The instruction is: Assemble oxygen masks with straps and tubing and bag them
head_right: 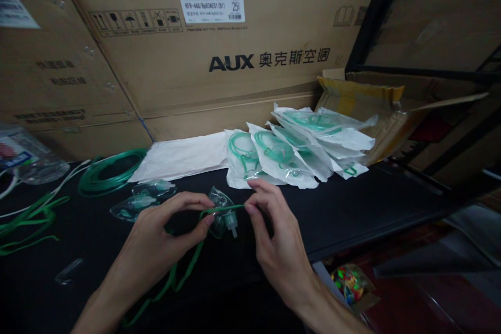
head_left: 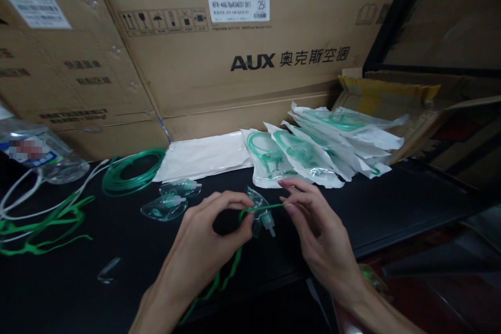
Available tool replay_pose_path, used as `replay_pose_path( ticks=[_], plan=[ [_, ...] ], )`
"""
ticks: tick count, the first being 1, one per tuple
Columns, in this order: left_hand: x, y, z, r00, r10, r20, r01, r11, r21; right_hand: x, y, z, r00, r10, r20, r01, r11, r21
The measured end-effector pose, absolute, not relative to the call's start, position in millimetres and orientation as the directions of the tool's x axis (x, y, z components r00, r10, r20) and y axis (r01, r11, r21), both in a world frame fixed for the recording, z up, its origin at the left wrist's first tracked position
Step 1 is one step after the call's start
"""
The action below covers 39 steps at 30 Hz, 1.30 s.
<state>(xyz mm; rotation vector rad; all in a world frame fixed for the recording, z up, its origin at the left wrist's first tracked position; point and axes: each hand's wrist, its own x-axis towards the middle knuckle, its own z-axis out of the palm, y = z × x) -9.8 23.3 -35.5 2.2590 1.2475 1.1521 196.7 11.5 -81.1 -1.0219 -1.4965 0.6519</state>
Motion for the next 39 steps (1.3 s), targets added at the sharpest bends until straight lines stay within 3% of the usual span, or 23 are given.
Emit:
replay_pose_path(
  ticks=[4, 9, 13, 17, 24, 26, 30, 39],
  plan=[
    [-15, 25, -39, 0.297, 0.804, 0.515, 0.545, -0.585, 0.6, 199, 13, -78, 0.041, 0.894, 0.446, 0.166, 0.434, -0.885],
    [-13, 26, -39, 0.306, 0.782, 0.543, 0.506, -0.616, 0.603, 195, 12, -68, -0.093, 0.967, 0.239, -0.006, 0.24, -0.971],
    [-10, 25, -37, 0.343, 0.773, 0.533, 0.476, -0.633, 0.611, 194, 15, -62, -0.217, 0.971, 0.097, 0.065, 0.114, -0.991],
    [-26, 26, -23, 0.381, 0.807, 0.452, 0.476, -0.59, 0.652, 193, 19, -57, -0.304, 0.949, 0.078, 0.149, 0.128, -0.98],
    [-97, 13, -2, -0.092, 0.917, 0.389, 0.766, -0.184, 0.616, 198, 23, -62, -0.299, 0.949, 0.094, 0.14, 0.141, -0.98],
    [-105, 6, -13, -0.04, 0.945, 0.325, 0.802, -0.164, 0.574, 198, 23, -65, -0.313, 0.945, 0.093, 0.134, 0.141, -0.981],
    [-104, 2, -41, 0.254, 0.936, 0.244, 0.77, -0.349, 0.535, 199, 24, -70, -0.324, 0.939, 0.115, 0.042, 0.135, -0.99],
    [-105, 19, -60, 0.338, 0.915, 0.221, 0.766, -0.404, 0.5, 200, 27, -78, -0.336, 0.934, 0.117, -0.116, 0.083, -0.99]
  ],
)
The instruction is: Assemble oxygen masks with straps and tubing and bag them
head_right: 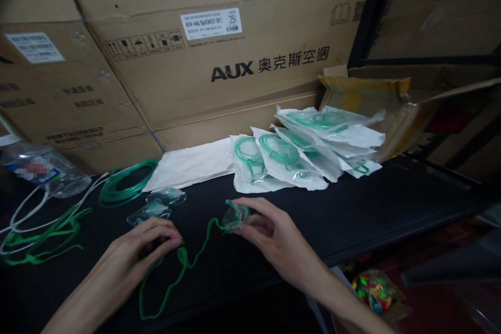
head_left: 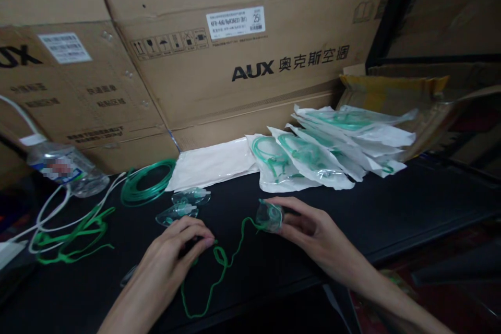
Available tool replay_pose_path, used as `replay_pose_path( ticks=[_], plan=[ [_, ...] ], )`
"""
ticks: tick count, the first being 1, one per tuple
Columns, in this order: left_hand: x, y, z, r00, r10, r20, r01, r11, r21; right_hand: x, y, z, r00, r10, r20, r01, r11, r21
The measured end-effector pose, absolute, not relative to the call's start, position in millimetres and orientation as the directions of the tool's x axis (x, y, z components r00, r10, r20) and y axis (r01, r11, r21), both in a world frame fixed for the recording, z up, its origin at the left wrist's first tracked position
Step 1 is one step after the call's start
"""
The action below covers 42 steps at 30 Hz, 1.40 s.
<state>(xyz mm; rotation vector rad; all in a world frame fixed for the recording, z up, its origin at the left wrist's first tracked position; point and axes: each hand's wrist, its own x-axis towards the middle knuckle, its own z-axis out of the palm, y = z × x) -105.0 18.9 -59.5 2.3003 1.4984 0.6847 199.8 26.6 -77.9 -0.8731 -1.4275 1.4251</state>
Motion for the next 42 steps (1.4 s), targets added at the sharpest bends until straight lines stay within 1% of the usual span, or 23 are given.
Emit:
replay_pose_path(
  ticks=[3, 8, 10, 13, 16, 18, 21, 23, 25, 31, 37, 42],
  plan=[
    [-104, 19, -58, 0.346, 0.904, 0.25, 0.747, -0.427, 0.51, 200, 26, -78, -0.36, 0.927, 0.105, -0.14, 0.057, -0.989],
    [-102, 20, -56, 0.404, 0.9, 0.162, 0.757, -0.429, 0.493, 199, 25, -75, -0.384, 0.919, 0.093, -0.169, 0.029, -0.985],
    [-102, 19, -55, 0.388, 0.906, 0.17, 0.76, -0.419, 0.497, 198, 24, -73, -0.394, 0.916, 0.081, -0.209, -0.003, -0.978],
    [-103, 18, -50, 0.262, 0.943, 0.207, 0.797, -0.333, 0.505, 196, 22, -68, -0.423, 0.903, 0.077, -0.279, -0.049, -0.959],
    [-96, 19, -38, 0.113, 0.955, 0.273, 0.807, -0.249, 0.535, 196, 19, -63, -0.435, 0.898, 0.063, -0.257, -0.056, -0.965],
    [-84, 23, -29, 0.111, 0.939, 0.325, 0.781, -0.285, 0.556, 195, 18, -63, -0.416, 0.906, 0.079, -0.222, -0.017, -0.975],
    [-58, 29, -19, 0.204, 0.905, 0.374, 0.703, -0.401, 0.587, 195, 16, -69, -0.378, 0.905, 0.193, -0.21, 0.12, -0.97],
    [-43, 33, -17, 0.259, 0.889, 0.377, 0.651, -0.449, 0.612, 196, 14, -73, -0.369, 0.891, 0.266, -0.202, 0.203, -0.958],
    [-34, 34, -17, 0.285, 0.885, 0.369, 0.622, -0.463, 0.631, 197, 13, -75, -0.371, 0.88, 0.298, -0.174, 0.25, -0.953],
    [-31, 32, -23, 0.283, 0.89, 0.357, 0.576, -0.455, 0.679, 199, 10, -71, -0.39, 0.867, 0.311, -0.12, 0.286, -0.951],
    [-32, 34, -26, 0.291, 0.896, 0.336, 0.584, -0.445, 0.679, 198, 9, -72, -0.39, 0.865, 0.317, -0.07, 0.315, -0.946],
    [-33, 32, -26, 0.3, 0.893, 0.335, 0.58, -0.449, 0.679, 199, 11, -72, -0.4, 0.851, 0.341, 0.011, 0.377, -0.926]
  ],
)
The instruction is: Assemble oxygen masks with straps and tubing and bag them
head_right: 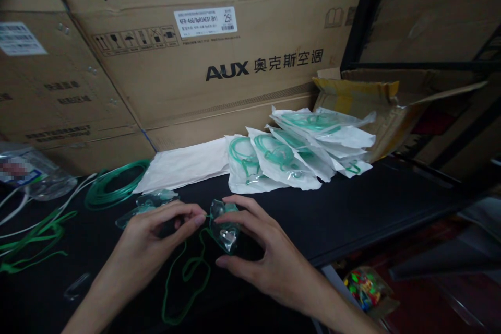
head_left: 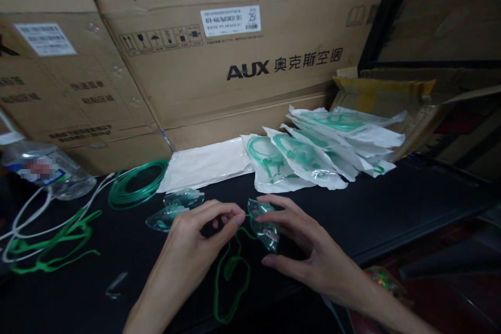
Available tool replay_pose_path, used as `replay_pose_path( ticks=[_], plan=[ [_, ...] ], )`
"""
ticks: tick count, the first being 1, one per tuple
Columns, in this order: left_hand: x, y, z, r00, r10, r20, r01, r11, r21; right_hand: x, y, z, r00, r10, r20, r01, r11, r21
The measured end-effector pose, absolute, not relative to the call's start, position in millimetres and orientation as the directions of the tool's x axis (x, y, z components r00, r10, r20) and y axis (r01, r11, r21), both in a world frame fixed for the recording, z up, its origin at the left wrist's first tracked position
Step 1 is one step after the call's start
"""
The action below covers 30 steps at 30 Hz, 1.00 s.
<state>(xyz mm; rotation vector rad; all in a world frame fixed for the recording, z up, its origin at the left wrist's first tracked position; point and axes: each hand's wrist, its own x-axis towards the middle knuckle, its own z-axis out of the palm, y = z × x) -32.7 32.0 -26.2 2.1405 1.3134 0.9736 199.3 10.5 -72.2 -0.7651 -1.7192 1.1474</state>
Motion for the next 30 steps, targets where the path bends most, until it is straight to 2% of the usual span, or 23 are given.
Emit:
replay_pose_path(
  ticks=[5, 11, 14, 19, 23, 30],
  plan=[
    [-30, 29, -28, 0.3, 0.904, 0.304, 0.592, -0.426, 0.684, 200, 10, -74, -0.403, 0.847, 0.345, 0.112, 0.42, -0.9],
    [-28, 28, -31, 0.279, 0.937, 0.212, 0.438, -0.321, 0.84, 197, 10, -83, -0.37, 0.835, 0.407, 0.005, 0.44, -0.898],
    [-28, 27, -30, 0.33, 0.924, 0.193, 0.393, -0.321, 0.862, 197, 9, -81, -0.386, 0.83, 0.404, 0.021, 0.445, -0.895],
    [-24, 25, -33, 0.386, 0.892, 0.234, 0.382, -0.386, 0.84, 198, 4, -72, -0.368, 0.85, 0.377, 0.087, 0.436, -0.896],
    [-20, 25, -37, 0.415, 0.861, 0.295, 0.408, -0.466, 0.785, 193, 6, -69, -0.287, 0.855, 0.431, 0.151, 0.485, -0.862],
    [-19, 19, -36, 0.441, 0.822, 0.362, 0.472, -0.555, 0.685, 189, 9, -73, -0.259, 0.833, 0.489, 0.099, 0.526, -0.844]
  ],
)
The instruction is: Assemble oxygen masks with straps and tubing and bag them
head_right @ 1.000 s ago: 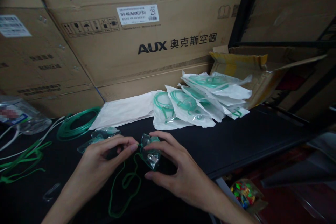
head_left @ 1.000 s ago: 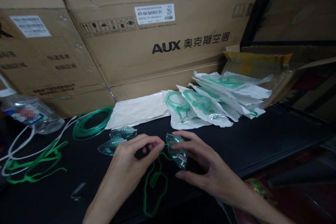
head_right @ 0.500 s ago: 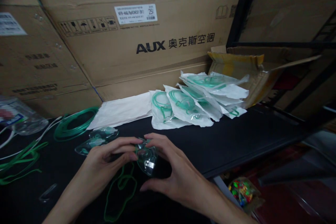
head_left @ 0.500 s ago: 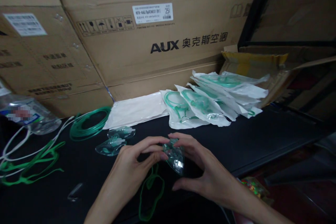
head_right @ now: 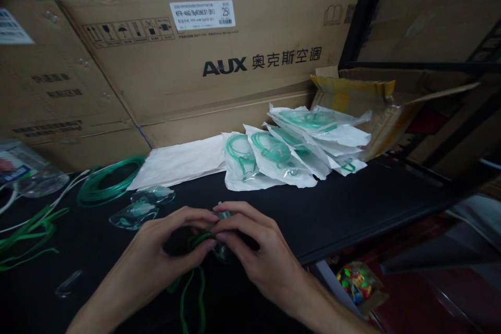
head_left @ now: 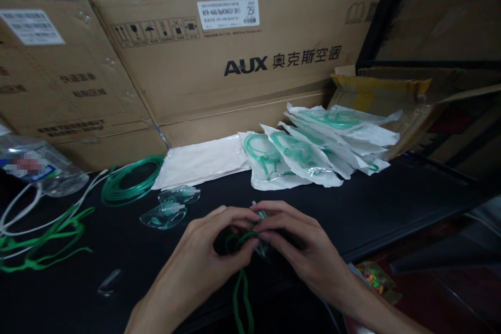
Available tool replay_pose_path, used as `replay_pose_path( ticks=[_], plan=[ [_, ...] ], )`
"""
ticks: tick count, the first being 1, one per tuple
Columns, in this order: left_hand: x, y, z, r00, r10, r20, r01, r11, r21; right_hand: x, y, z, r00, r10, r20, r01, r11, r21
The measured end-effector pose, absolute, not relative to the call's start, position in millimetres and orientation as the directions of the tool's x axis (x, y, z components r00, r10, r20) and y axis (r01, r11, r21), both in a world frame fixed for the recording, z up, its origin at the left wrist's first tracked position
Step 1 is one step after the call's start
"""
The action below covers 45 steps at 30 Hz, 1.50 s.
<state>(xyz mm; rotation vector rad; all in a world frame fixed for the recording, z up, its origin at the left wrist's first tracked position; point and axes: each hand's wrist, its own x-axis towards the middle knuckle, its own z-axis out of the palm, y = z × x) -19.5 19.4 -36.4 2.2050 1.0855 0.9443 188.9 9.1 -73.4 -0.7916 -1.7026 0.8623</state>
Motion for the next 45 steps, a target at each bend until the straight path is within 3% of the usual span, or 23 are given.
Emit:
replay_pose_path(
  ticks=[14, 21, 24, 28, 35, 39, 45],
  plan=[
    [-17, 20, -33, 0.419, 0.818, 0.394, 0.539, -0.574, 0.617, 177, 7, -78, -0.128, 0.792, 0.597, 0.19, 0.61, -0.769],
    [-26, 22, -31, 0.388, 0.806, 0.447, 0.562, -0.592, 0.578, 182, 8, -76, -0.008, 0.891, 0.454, -0.034, 0.453, -0.891],
    [-25, 23, -31, 0.39, 0.811, 0.436, 0.562, -0.585, 0.585, 184, 7, -75, -0.048, 0.901, 0.431, -0.067, 0.428, -0.901],
    [-27, 25, -33, 0.367, 0.832, 0.416, 0.551, -0.555, 0.624, 186, 6, -73, -0.14, 0.901, 0.41, -0.126, 0.395, -0.91],
    [-31, 24, -27, 0.373, 0.886, 0.277, 0.401, -0.423, 0.813, 190, 6, -69, -0.281, 0.928, 0.243, -0.213, 0.187, -0.959],
    [-29, 22, -28, 0.42, 0.869, 0.261, 0.393, -0.434, 0.811, 186, 9, -73, -0.34, 0.922, 0.187, -0.209, 0.12, -0.97],
    [-34, 21, -30, 0.408, 0.892, 0.196, 0.418, -0.373, 0.829, 186, 14, -81, -0.188, 0.931, 0.314, -0.133, 0.293, -0.947]
  ],
)
